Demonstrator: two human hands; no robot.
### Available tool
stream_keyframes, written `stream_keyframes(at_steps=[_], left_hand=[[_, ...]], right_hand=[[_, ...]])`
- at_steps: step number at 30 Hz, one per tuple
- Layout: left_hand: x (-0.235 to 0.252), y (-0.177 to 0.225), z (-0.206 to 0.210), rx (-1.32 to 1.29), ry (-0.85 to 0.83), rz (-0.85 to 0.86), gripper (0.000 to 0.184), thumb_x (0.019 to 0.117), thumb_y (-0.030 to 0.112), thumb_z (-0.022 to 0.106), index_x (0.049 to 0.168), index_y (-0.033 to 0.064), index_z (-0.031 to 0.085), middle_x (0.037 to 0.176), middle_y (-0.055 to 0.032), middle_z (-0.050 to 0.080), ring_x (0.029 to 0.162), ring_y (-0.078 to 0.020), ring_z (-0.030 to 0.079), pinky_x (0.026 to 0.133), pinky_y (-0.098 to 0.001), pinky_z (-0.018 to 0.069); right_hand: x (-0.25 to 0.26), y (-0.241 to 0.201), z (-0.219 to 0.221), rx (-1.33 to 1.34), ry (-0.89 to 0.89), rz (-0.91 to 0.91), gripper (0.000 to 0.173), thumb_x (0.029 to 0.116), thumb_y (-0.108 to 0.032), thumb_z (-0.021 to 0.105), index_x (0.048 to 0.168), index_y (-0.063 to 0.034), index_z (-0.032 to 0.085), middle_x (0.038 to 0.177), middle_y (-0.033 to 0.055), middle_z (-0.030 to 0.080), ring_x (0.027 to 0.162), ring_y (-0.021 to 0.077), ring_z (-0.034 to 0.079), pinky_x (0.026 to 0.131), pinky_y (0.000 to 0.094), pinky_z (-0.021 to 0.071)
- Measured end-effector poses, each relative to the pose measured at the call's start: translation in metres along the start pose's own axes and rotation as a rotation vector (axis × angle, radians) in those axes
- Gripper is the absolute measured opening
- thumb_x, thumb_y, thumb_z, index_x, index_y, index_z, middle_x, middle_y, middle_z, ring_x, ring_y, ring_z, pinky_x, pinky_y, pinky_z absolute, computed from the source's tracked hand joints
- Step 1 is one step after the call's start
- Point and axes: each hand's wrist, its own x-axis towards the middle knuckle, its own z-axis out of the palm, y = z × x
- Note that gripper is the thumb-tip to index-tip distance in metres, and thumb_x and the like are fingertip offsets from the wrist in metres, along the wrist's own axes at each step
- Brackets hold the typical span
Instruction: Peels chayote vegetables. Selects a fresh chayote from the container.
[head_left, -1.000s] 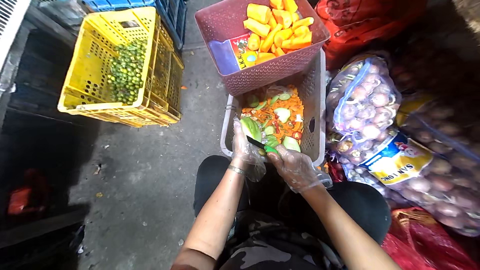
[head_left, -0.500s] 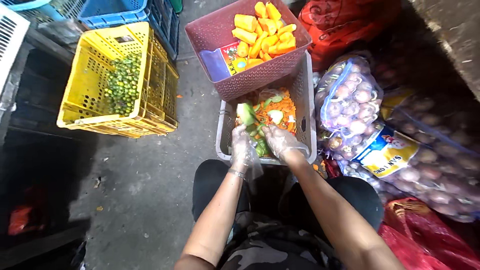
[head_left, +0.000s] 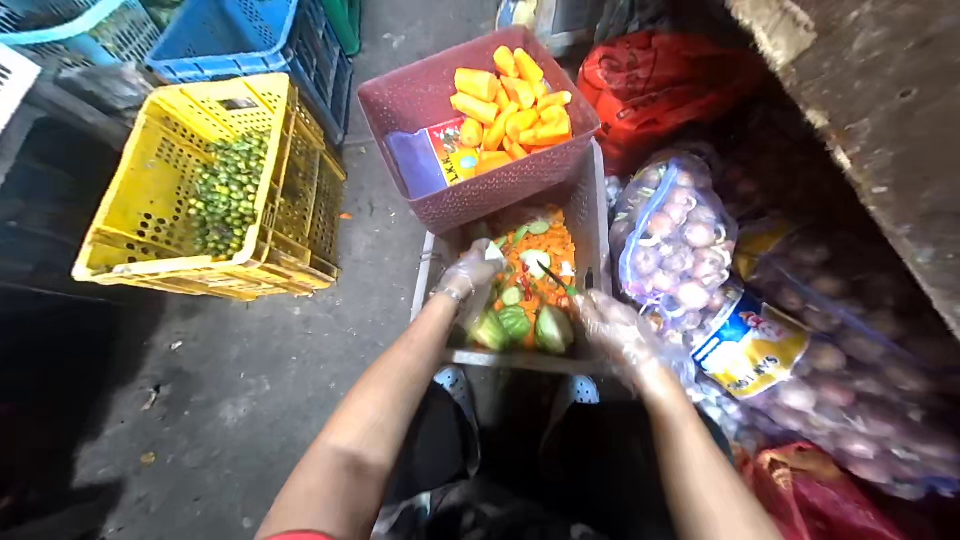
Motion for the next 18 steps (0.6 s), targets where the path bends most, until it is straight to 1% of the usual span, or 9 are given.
stream_keyframes(at_steps=[1, 3, 5, 6, 9, 12, 14, 16, 18], left_hand=[[0.031, 0.001, 0.006, 0.097, -0.008, -0.054, 0.074, 0.0952, 0.041, 0.068, 0.156, 0.0134, 0.036, 0.138, -0.0244, 0.058, 0.123, -0.0430, 0.058, 0.101, -0.0652, 0.0460], [0.068, 0.006, 0.017, 0.165, 0.042, -0.214, 0.079, 0.0956, 0.046, 0.068, 0.153, 0.0034, 0.035, 0.136, -0.0299, 0.057, 0.125, -0.0461, 0.056, 0.102, -0.0646, 0.0441], [0.103, 0.003, 0.032, 0.201, 0.115, -0.347, 0.088, 0.0934, 0.057, 0.066, 0.155, 0.0029, 0.032, 0.139, -0.0281, 0.056, 0.128, -0.0419, 0.056, 0.106, -0.0596, 0.0448], [0.123, -0.002, 0.041, 0.231, 0.139, -0.393, 0.093, 0.0914, 0.062, 0.064, 0.155, 0.0032, 0.032, 0.140, -0.0272, 0.055, 0.130, -0.0400, 0.055, 0.107, -0.0578, 0.0448], [0.168, -0.020, 0.065, 0.339, 0.148, -0.457, 0.102, 0.0879, 0.075, 0.056, 0.157, 0.0039, 0.032, 0.144, -0.0263, 0.054, 0.134, -0.0402, 0.052, 0.109, -0.0598, 0.0425], [0.186, -0.035, 0.084, 0.358, 0.169, -0.507, 0.105, 0.0877, 0.078, 0.052, 0.159, 0.0044, 0.029, 0.149, -0.0283, 0.047, 0.137, -0.0425, 0.048, 0.109, -0.0627, 0.0408], [0.191, -0.039, 0.091, 0.360, 0.229, -0.534, 0.103, 0.0865, 0.077, 0.054, 0.159, 0.0076, 0.030, 0.153, -0.0285, 0.042, 0.139, -0.0433, 0.045, 0.109, -0.0645, 0.0398], [0.189, -0.037, 0.091, 0.359, 0.274, -0.547, 0.097, 0.0868, 0.072, 0.058, 0.157, 0.0091, 0.036, 0.153, -0.0253, 0.043, 0.136, -0.0408, 0.049, 0.106, -0.0630, 0.0431], [0.187, -0.037, 0.088, 0.419, 0.246, -0.542, 0.093, 0.0878, 0.069, 0.058, 0.157, 0.0098, 0.036, 0.153, -0.0226, 0.045, 0.134, -0.0385, 0.052, 0.104, -0.0610, 0.0456]], right_hand=[[-0.002, 0.003, -0.003, 0.001, -0.005, 0.010, 0.055, 0.1104, -0.049, 0.034, 0.136, -0.0093, 0.062, 0.125, 0.0213, 0.068, 0.121, 0.0383, 0.064, 0.102, 0.0629, 0.0471], [-0.006, 0.009, -0.005, 0.000, 0.017, -0.010, 0.052, 0.1090, -0.051, 0.037, 0.130, -0.0126, 0.064, 0.112, 0.0172, 0.071, 0.107, 0.0355, 0.069, 0.092, 0.0610, 0.0516], [-0.010, 0.015, -0.007, -0.016, 0.066, -0.008, 0.054, 0.1077, -0.054, 0.037, 0.133, -0.0157, 0.065, 0.109, 0.0145, 0.074, 0.102, 0.0346, 0.071, 0.088, 0.0610, 0.0542], [-0.013, 0.018, -0.007, -0.029, 0.111, -0.020, 0.054, 0.1074, -0.053, 0.038, 0.132, -0.0147, 0.066, 0.106, 0.0146, 0.074, 0.098, 0.0350, 0.072, 0.085, 0.0605, 0.0553], [-0.021, 0.026, -0.005, -0.022, 0.220, -0.119, 0.052, 0.1062, -0.050, 0.044, 0.121, -0.0090, 0.071, 0.089, 0.0139, 0.075, 0.080, 0.0341, 0.074, 0.069, 0.0578, 0.0580], [-0.025, 0.025, -0.006, 0.031, 0.195, -0.166, 0.045, 0.1052, -0.043, 0.051, 0.117, -0.0057, 0.072, 0.085, 0.0137, 0.074, 0.074, 0.0331, 0.073, 0.063, 0.0566, 0.0577], [-0.025, 0.025, -0.007, 0.047, 0.170, -0.178, 0.044, 0.1051, -0.043, 0.052, 0.116, -0.0050, 0.072, 0.085, 0.0138, 0.074, 0.072, 0.0323, 0.073, 0.062, 0.0559, 0.0575], [-0.026, 0.025, -0.006, 0.062, 0.168, -0.206, 0.045, 0.1057, -0.044, 0.052, 0.116, -0.0050, 0.071, 0.084, 0.0132, 0.074, 0.070, 0.0305, 0.073, 0.060, 0.0540, 0.0572], [-0.027, 0.023, -0.006, 0.065, 0.155, -0.217, 0.045, 0.1055, -0.045, 0.052, 0.115, -0.0054, 0.072, 0.085, 0.0132, 0.074, 0.071, 0.0302, 0.073, 0.060, 0.0537, 0.0572]])
